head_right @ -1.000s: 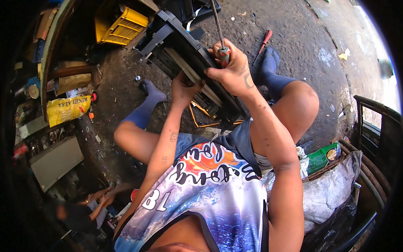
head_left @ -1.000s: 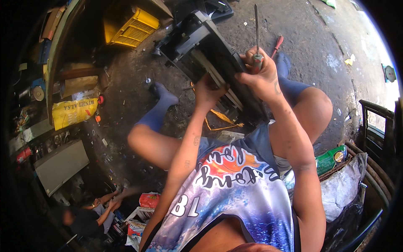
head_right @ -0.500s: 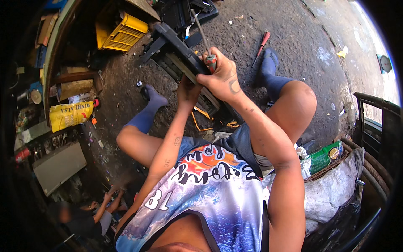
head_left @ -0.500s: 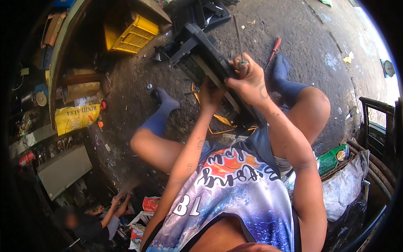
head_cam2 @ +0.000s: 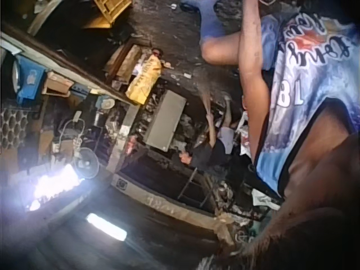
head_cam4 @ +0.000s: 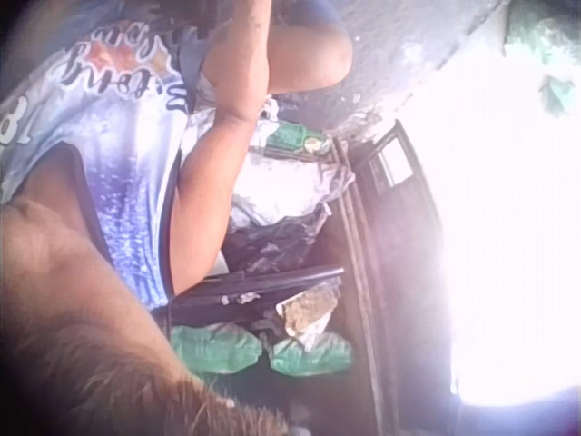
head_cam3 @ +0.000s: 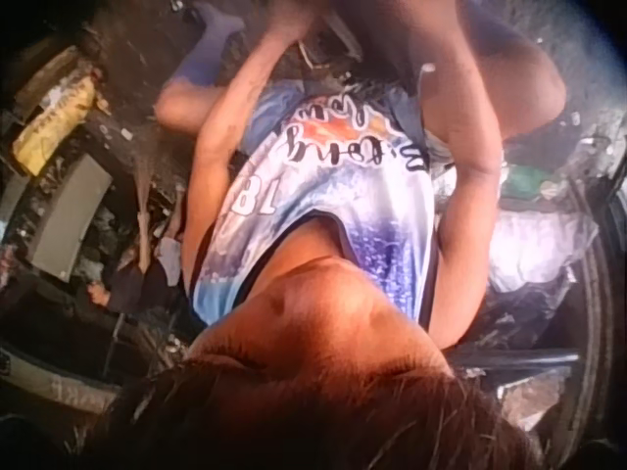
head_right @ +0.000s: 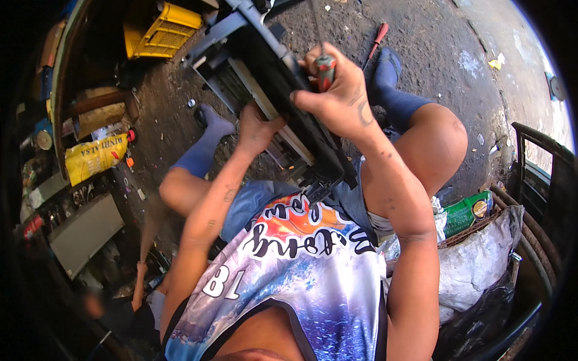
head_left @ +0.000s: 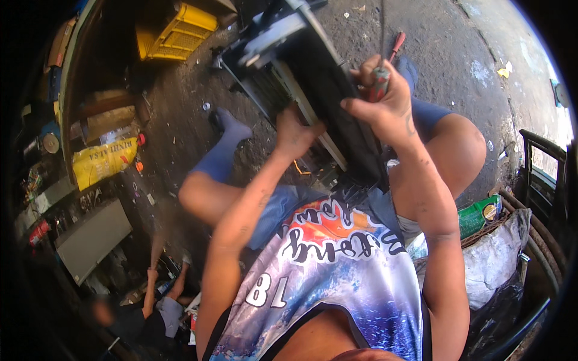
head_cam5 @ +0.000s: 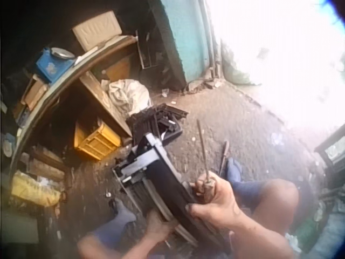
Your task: The person sits on the floor and uses a screwdriver to disassemble a black electronic device, removing screws and separating internal components. They manipulate wires and parts with their hands, occasionally adjusting the device's position.
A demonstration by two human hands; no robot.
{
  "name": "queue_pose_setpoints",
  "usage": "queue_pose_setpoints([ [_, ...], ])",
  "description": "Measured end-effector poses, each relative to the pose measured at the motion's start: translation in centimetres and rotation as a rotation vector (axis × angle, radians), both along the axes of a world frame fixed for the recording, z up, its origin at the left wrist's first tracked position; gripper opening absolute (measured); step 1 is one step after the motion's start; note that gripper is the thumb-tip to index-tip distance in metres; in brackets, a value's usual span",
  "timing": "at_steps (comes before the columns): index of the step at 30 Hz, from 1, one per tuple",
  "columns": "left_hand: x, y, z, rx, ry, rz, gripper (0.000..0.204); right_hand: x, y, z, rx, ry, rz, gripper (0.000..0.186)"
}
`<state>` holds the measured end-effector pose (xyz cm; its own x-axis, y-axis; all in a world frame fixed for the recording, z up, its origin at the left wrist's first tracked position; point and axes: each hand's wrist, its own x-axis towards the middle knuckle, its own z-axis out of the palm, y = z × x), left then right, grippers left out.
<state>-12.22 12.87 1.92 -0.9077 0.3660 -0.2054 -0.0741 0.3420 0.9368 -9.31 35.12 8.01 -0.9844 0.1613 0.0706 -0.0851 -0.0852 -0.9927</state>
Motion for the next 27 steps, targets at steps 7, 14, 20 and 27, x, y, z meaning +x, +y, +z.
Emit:
queue_pose_setpoints([
  [7,-1.2,-3.6,2.3,-0.234,0.057,-0.052,0.049,-1.5,-1.5,-3.4,-0.245,-0.121,-0.027,0.048],
  [14,-4.6,-2.7,3.6,-0.460,-0.103,-0.108,0.060,-3.9,-1.7,-3.5,-0.298,-0.269,-0.003,0.037],
  [20,-5.2,-1.2,8.5,-0.433,-0.094,-0.137,0.073,-4.1,0.6,-2.5,-0.442,-0.304,0.002,0.046],
  [27,1.1,-7.8,12.9,0.660,-0.095,0.116,0.016,-2.6,4.3,-0.7,-0.436,-0.113,-0.178,0.058],
])
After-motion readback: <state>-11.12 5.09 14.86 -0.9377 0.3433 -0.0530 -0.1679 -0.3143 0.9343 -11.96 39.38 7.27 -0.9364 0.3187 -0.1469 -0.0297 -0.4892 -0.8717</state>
